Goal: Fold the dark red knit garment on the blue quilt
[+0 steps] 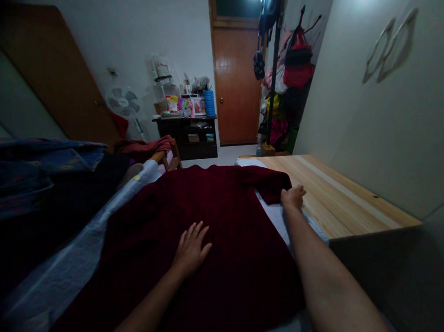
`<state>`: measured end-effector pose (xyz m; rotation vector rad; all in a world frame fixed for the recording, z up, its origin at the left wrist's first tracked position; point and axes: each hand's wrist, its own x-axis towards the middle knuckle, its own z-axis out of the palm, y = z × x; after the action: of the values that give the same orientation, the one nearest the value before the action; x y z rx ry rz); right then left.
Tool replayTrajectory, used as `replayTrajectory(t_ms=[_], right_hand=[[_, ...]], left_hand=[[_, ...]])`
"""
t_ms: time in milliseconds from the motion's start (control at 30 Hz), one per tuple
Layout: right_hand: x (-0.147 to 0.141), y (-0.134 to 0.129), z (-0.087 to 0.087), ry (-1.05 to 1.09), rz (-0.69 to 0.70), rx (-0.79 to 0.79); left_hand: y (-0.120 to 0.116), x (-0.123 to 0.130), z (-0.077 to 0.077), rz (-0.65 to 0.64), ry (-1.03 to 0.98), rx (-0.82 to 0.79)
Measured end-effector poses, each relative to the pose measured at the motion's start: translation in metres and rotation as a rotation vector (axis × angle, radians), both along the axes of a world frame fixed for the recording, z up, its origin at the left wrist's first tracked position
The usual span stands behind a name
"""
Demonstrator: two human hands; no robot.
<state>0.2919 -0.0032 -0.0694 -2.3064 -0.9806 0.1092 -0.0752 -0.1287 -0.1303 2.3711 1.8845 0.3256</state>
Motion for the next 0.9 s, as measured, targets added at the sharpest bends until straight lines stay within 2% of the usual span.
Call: replayTrajectory(t_ms=[133,267,367,467,533,633,733,800,833,900], right_hand=[[0.006,0.004,0.006,-0.019,0.145,-0.048],[0.001,0.003,0.025,-0.063,0.2,-0.003],[-0.022,-0.004,0.046,-0.106,0.274,0.13],[-0.059,-0.019,0.063,-0.183,0.397,0.232],[-0.087,-0.032,0.067,-0.222,0.522,0.272],[-0.125,-0.055,0.06,-0.244,0.772,0.273],[-0.151,-0.078,0.044,-0.26,1.065,0.174],[-0.158,-0.092,0.035,-0.234,1.27,0.077],[-0.158,-0.099,0.032,-0.224,1.307,0.055],[-0.15,-0.112,0.03,-0.241,1.244,0.05]], left_hand=[[0.002,0.001,-0.001,0.0,0.018,0.0],[0.007,0.002,-0.003,-0.007,0.011,-0.016],[0.012,0.006,0.001,-0.003,-0.028,-0.052],[0.02,0.015,0.011,-0.028,-0.146,-0.069],[0.028,0.024,0.021,-0.068,-0.351,-0.064],[0.042,0.042,0.035,-0.078,-0.94,-0.134],[0.056,0.058,0.047,0.107,-1.628,-0.389],[0.061,0.063,0.051,0.229,-1.933,-0.603],[0.063,0.064,0.051,0.278,-2.022,-0.686],[0.063,0.065,0.05,0.369,-2.104,-0.765]])
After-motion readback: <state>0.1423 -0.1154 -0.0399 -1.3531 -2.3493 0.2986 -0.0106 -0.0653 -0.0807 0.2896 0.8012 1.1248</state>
